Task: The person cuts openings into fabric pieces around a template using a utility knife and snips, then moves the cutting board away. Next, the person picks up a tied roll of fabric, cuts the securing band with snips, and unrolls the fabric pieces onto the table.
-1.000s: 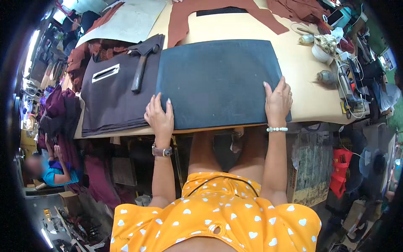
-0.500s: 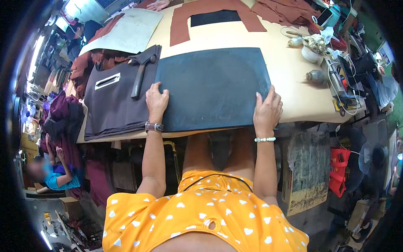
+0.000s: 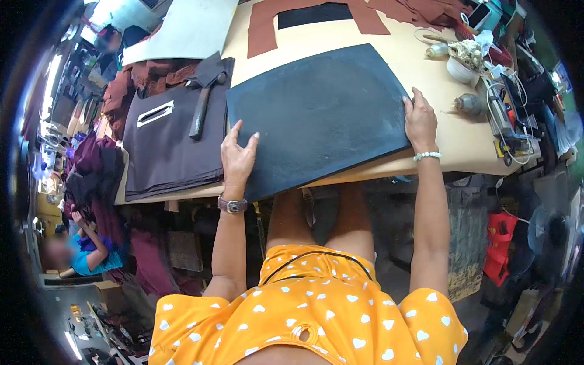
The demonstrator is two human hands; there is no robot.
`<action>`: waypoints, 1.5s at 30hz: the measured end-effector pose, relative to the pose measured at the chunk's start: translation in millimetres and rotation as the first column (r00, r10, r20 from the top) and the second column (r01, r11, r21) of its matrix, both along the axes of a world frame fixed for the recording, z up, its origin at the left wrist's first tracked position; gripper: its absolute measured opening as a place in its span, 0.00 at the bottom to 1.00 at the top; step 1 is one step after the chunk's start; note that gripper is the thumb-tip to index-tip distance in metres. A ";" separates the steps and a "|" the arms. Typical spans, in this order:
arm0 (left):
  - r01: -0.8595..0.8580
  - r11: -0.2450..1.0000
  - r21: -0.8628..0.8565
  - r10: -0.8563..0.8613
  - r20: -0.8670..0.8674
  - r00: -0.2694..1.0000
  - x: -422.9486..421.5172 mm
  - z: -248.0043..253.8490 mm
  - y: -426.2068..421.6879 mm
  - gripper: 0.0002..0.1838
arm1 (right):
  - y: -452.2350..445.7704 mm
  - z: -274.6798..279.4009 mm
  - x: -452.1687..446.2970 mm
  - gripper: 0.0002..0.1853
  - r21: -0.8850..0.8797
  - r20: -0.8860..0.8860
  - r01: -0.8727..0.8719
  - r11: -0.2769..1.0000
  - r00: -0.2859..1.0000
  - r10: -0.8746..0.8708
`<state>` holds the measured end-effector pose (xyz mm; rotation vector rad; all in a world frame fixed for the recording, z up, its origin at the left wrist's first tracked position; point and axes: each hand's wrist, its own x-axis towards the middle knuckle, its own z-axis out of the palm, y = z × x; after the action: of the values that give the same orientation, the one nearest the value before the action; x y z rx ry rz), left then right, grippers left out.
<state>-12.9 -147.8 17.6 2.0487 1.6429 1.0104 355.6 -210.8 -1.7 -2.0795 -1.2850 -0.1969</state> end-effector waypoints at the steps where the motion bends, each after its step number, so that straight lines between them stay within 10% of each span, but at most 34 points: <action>1: 0.003 0.997 0.076 -0.004 0.005 1.000 1.0 -6.5 -3.7 0.32 | -0.4 -3.9 1.1 0.18 0.038 0.009 -0.012 0.999 1.000 0.012; 20: -0.003 0.997 -0.083 0.011 0.093 0.996 -52.2 -7.0 -102.8 0.21 | -112.9 18.9 -94.7 0.25 -0.052 -0.033 0.312 0.949 0.949 -0.314; 25: 0.021 0.969 -0.246 0.090 0.432 0.897 -72.7 2.8 -136.4 0.28 | -170.4 11.4 -119.8 0.26 -0.014 -0.172 0.360 0.933 0.918 -0.357; 28: -0.074 0.927 -0.368 0.205 0.330 0.921 -73.3 -7.2 -123.5 0.21 | -179.5 21.8 -105.9 0.27 -0.255 -0.486 0.307 0.917 0.779 -0.396; 34: -0.096 0.973 -0.212 0.159 0.305 0.939 -75.3 -51.2 -126.2 0.17 | -172.6 -16.9 -32.4 0.22 0.035 -0.998 -0.257 0.966 0.049 0.049; 45: 0.100 0.851 -0.515 0.303 0.637 0.709 -67.9 -36.4 -105.0 0.28 | -192.5 10.4 -66.0 0.34 0.012 -0.995 -0.020 1.000 0.100 0.014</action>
<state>-80.7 -252.8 -18.8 1.0145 1.3918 1.0496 289.7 -403.3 8.6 -1.4899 -0.3466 1.1317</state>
